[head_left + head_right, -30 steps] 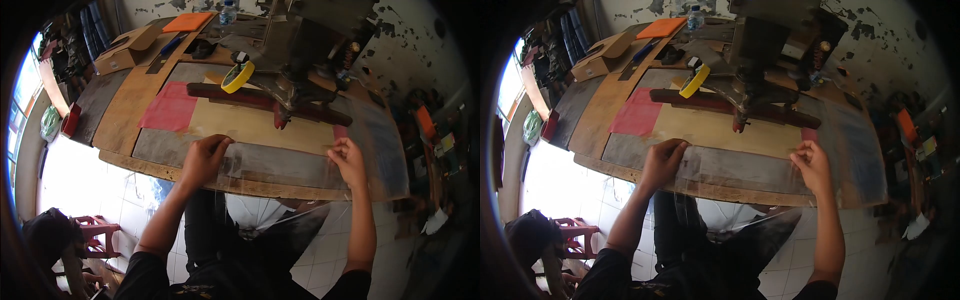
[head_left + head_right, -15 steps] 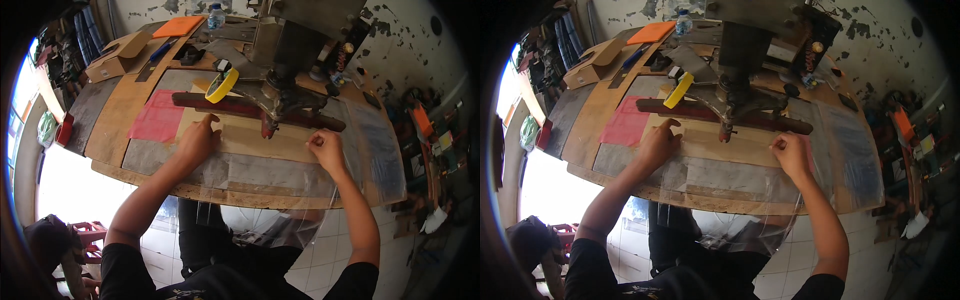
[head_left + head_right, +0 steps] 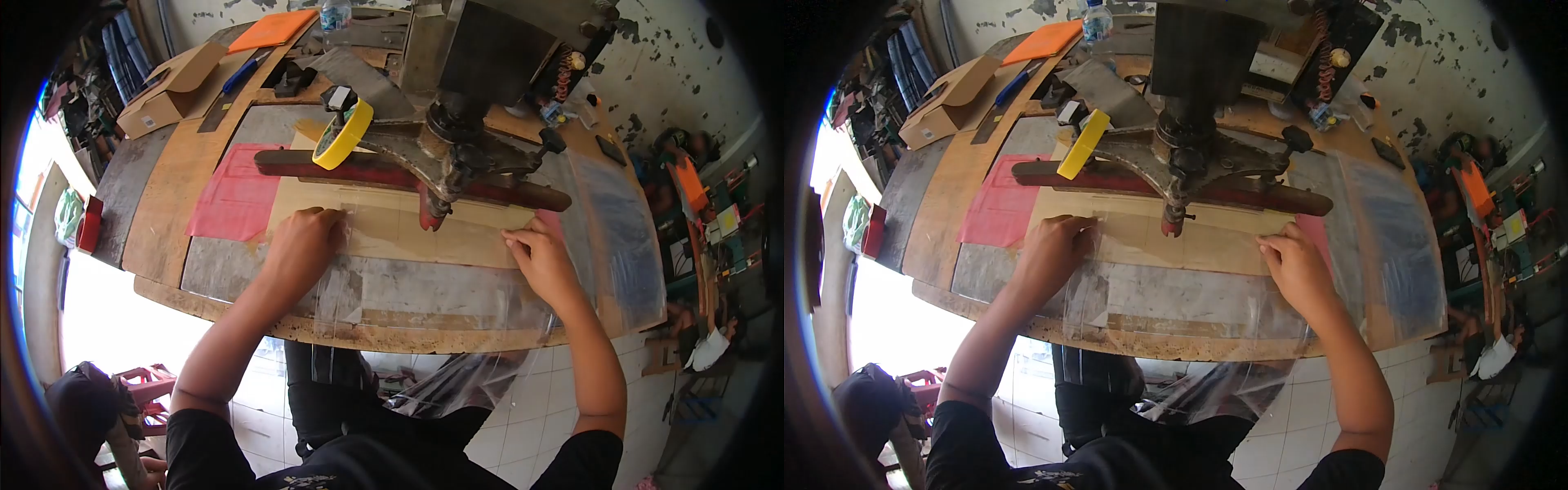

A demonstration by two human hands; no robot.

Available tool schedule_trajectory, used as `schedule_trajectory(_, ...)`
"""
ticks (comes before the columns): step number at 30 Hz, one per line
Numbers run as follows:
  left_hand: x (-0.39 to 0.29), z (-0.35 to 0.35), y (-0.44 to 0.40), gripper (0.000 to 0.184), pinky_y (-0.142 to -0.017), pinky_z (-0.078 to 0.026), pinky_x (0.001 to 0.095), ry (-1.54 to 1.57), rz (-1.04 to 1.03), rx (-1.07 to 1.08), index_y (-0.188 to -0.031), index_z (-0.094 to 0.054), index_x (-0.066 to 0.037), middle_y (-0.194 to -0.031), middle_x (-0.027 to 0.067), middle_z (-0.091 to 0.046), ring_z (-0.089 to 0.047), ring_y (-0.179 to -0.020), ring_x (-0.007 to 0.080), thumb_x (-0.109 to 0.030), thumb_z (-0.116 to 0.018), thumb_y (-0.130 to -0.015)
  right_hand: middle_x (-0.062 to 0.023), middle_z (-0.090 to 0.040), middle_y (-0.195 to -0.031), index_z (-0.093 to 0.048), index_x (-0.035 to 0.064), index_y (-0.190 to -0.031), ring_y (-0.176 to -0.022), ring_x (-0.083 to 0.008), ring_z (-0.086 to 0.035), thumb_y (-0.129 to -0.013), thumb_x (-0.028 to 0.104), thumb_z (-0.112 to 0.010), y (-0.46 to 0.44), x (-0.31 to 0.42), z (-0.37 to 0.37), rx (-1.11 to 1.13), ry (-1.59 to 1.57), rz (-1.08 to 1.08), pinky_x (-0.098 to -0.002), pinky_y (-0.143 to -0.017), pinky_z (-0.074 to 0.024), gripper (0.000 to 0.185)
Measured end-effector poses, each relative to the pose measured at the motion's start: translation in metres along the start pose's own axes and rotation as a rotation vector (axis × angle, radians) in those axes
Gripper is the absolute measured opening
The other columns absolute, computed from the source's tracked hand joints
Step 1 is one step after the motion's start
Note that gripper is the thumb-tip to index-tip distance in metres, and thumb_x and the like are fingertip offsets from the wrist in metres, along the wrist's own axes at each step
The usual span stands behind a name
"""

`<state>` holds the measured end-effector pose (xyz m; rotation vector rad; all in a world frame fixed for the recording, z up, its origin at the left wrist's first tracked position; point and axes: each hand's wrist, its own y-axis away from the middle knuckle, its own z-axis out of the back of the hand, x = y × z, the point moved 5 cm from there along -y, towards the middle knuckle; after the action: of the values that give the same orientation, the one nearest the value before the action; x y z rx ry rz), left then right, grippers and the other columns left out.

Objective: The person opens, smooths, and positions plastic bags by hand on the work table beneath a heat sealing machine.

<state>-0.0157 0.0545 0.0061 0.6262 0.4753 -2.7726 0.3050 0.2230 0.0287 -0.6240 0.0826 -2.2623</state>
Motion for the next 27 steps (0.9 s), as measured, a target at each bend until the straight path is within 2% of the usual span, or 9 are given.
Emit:
schedule_trajectory(4,-0.003,0.001,0.002,0.024,-0.083,-0.057,0.0475,0.043,0.025,0.038,-0.114,-0.078,-0.001,-0.104,0.0214,-0.075,-0.072,-0.094,0.0410,-0.013,-0.068,-0.095,-0.0166,-0.064,-0.096,-0.078,0.0043,-0.121,-0.086,-0.0348,-0.067,-0.097,0.002,-0.067,0.005,0.001,0.000,0.045,-0.002,-0.021,-0.0439,-0.079,-0.0538,0.026)
schedule_trajectory(15,0.003,-0.004,-0.007,0.023,-0.081,-0.056,0.0473,0.097,-0.033,-0.088,-0.116,-0.076,0.001,-0.096,0.0214,-0.073,-0.071,-0.090,0.0414,-0.008,-0.066,-0.097,-0.0164,-0.064,-0.098,-0.077,0.0044,-0.122,-0.087,-0.0345,-0.068,-0.096,0.000,-0.067,-0.012,-0.017,-0.009,-0.040,-0.008,0.015,-0.0442,-0.079,-0.0538,0.028)
schedule_trajectory(18,0.003,-0.004,-0.011,0.025,-0.084,-0.056,0.0497,0.116,-0.001,-0.031,-0.118,-0.074,0.000,-0.102,0.0213,-0.073,-0.070,-0.093,0.0432,-0.011,-0.063,-0.099,-0.0164,-0.064,-0.096,-0.077,0.0031,-0.120,-0.085,-0.0340,-0.067,-0.096,-0.001,-0.068,-0.014,-0.018,-0.011,-0.073,0.000,0.047,-0.0440,-0.077,-0.0537,0.027)
schedule_trajectory(26,-0.002,0.000,-0.013,0.025,-0.083,-0.057,0.0492,0.123,0.053,-0.018,-0.119,-0.075,-0.001,-0.101,0.0212,-0.073,-0.071,-0.091,0.0426,-0.011,-0.063,-0.099,-0.0150,-0.064,-0.096,-0.077,0.0027,-0.118,-0.083,-0.0328,-0.067,-0.093,-0.004,-0.069,-0.014,-0.014,-0.012,-0.123,0.011,0.055,-0.0431,-0.073,-0.0539,0.027)
schedule_trajectory(27,-0.002,0.000,-0.013,0.025,-0.082,-0.057,0.0490,0.126,0.076,-0.005,-0.119,-0.075,-0.001,-0.101,0.0213,-0.073,-0.071,-0.091,0.0424,-0.011,-0.063,-0.099,-0.0144,-0.063,-0.094,-0.078,0.0030,-0.119,-0.082,-0.0313,-0.066,-0.094,-0.003,-0.069,-0.013,-0.015,-0.013,-0.131,0.002,0.042,-0.0408,-0.074,-0.0529,0.027)
